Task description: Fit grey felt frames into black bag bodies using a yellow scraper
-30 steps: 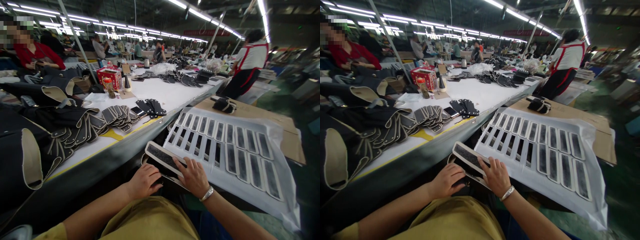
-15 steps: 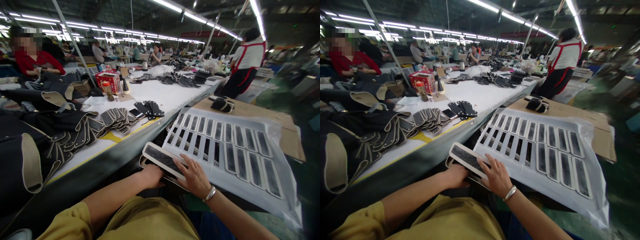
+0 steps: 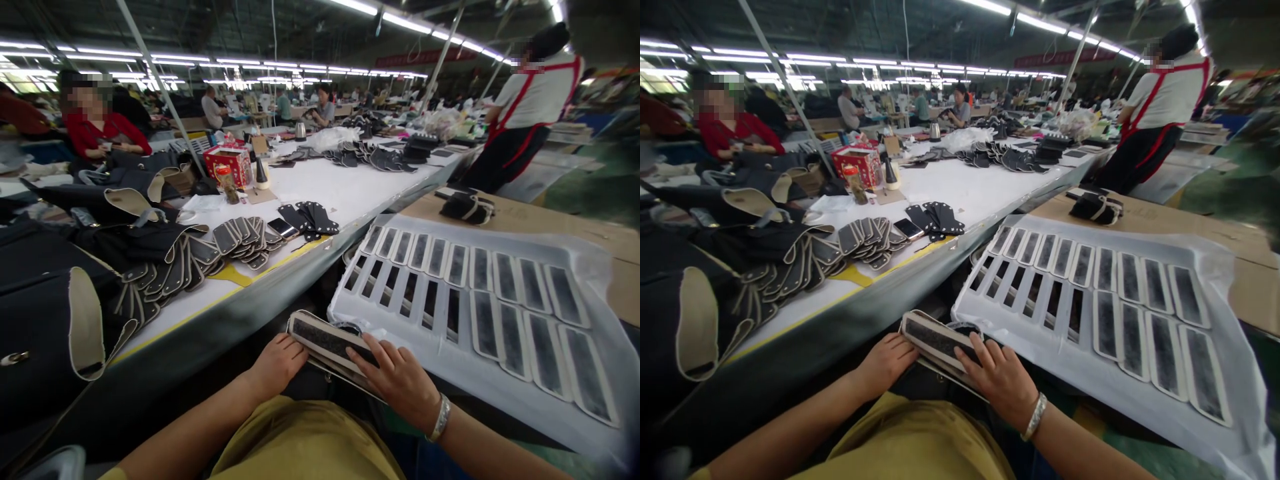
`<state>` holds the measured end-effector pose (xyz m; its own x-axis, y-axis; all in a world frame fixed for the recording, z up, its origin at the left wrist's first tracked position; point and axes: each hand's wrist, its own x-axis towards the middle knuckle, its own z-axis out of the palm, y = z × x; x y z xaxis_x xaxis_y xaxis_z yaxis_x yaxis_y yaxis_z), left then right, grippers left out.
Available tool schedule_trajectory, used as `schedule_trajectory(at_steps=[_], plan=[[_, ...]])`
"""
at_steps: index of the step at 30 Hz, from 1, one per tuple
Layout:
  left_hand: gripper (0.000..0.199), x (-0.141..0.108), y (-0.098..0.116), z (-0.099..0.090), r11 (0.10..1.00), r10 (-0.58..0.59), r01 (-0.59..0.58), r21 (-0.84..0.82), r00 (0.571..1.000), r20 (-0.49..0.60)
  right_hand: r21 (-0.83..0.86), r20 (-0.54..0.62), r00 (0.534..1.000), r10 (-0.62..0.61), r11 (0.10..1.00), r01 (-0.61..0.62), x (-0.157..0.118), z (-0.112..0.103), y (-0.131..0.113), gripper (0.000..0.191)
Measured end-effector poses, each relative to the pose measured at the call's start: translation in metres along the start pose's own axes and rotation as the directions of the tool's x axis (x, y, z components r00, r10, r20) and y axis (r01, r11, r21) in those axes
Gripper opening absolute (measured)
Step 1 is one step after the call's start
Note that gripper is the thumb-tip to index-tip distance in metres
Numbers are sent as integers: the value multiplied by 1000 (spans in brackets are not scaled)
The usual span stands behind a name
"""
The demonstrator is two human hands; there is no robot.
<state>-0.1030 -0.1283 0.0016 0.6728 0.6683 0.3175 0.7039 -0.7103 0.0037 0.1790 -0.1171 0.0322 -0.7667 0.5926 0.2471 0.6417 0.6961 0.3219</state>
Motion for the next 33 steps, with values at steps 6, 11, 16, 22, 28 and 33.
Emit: schedule_trajectory(at_steps=[6,11,16,22,28,33], plan=[[18,-5,-6,3,999,33,-32,18,997,-76,-45,47,998,-53,997,55,-2,-1,2,54],[18,-11,-9,6,1000,25,-25,6,997,-78,38,180,982,-49,998,43,4,-5,5,64],[20,-11,-11,7,1000,0,0,11,998,-58,131,260,965,-42,991,8,15,-8,4,66],[19,0,-13,6,999,5,-4,35,999,-47,121,320,946,58,987,-102,26,-8,-8,57],[18,1,-11,0,998,48,-47,47,999,-22,160,382,924,12,984,-79,22,-14,0,62],[19,-3,-15,1,998,52,-51,23,999,-8,216,414,910,4,971,-103,36,-16,0,61]])
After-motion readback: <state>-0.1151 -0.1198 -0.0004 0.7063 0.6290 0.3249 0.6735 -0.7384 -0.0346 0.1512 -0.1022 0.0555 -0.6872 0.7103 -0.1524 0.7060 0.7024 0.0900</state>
